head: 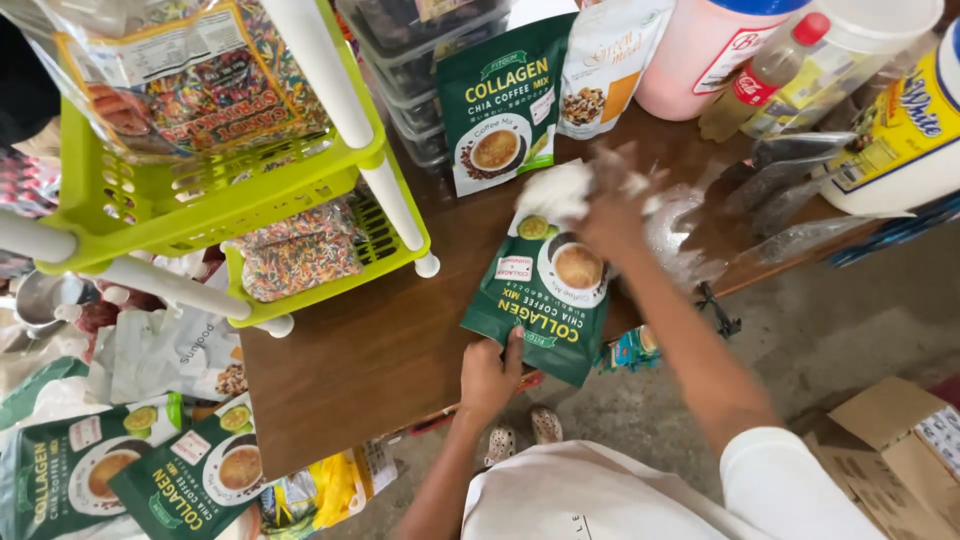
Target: Wiping down various packaged food and drink items with a cloth on a counter in a small shop.
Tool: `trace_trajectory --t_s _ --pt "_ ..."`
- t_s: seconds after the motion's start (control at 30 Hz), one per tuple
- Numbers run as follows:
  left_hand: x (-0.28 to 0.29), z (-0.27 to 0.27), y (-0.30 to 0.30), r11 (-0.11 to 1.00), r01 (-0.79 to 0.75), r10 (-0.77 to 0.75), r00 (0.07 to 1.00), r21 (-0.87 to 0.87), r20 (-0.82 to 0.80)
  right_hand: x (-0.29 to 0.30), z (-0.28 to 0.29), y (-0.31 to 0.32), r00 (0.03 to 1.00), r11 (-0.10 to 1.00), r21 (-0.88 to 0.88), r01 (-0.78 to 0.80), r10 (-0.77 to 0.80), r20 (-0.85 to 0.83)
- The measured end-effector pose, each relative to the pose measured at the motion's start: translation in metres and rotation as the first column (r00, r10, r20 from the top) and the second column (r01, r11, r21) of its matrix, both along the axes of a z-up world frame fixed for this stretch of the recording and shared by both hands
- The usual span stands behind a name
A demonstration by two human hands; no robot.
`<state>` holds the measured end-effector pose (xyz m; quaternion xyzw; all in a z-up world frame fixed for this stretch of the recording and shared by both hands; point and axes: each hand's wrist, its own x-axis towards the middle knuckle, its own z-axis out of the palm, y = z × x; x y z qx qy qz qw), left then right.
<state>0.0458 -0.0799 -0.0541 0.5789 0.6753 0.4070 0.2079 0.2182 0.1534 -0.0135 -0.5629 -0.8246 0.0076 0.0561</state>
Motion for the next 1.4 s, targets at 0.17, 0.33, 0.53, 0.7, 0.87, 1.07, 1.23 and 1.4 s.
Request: trace_trajectory --t_s 0.17,0.33,0.53,0.7,0.87,1.07,1.23,1.4 --pt "-0.03 0.042 -0.034 0.999 -0.016 0.017 0.999 -0.035 0.031 0.077 -0.073 0.105 0.988 0.981 0.159 0.111 -0.092 -0.124" --pt "-0.091 0.067 -0.117 0.971 -0.137 0.033 0.891 0.197 0.453 0.088 -0.104 0.14 0.967 0.957 0.255 0.141 -0.078 -0.244" --pt "-0.156 0.222 -0.144 0.983 -0.064 -0.021 0.892 -0.174 -0.452 -0.017 -0.013 -0.017 0.882 0.995 -0.096 0.017 -0.06 -0.467" --pt "-0.143 0.307 -0.094 0.886 0.07 -0.38 0.677 -0.459 -0.63 -0.089 0.004 -0.144 0.614 0.839 0.111 -0.532 0.473 -0.632" --pt "-0.106 0.361 -0.005 0.888 0.151 -0.445 0.516 -0.433 -0.732 -0.098 -0.033 -0.216 0.815 0.697 -0.422 -0.579 0.513 -0.269" --pt "-0.041 0.358 0.107 0.839 0.471 -0.453 0.328 -0.272 -0.829 -0.029 -0.017 -0.215 0.495 0.58 0.175 -0.795 0.789 -0.365" --pt "0.008 0.312 0.216 0.779 0.581 -0.514 0.375 -0.236 -0.771 0.041 -0.027 -0.201 0.653 0.78 0.323 -0.536 0.626 -0.426" --pt "0.046 0.278 0.304 0.786 0.553 -0.524 0.361 -0.275 -0.771 0.056 -0.027 -0.197 0.693 0.843 0.375 -0.385 0.533 -0.486"
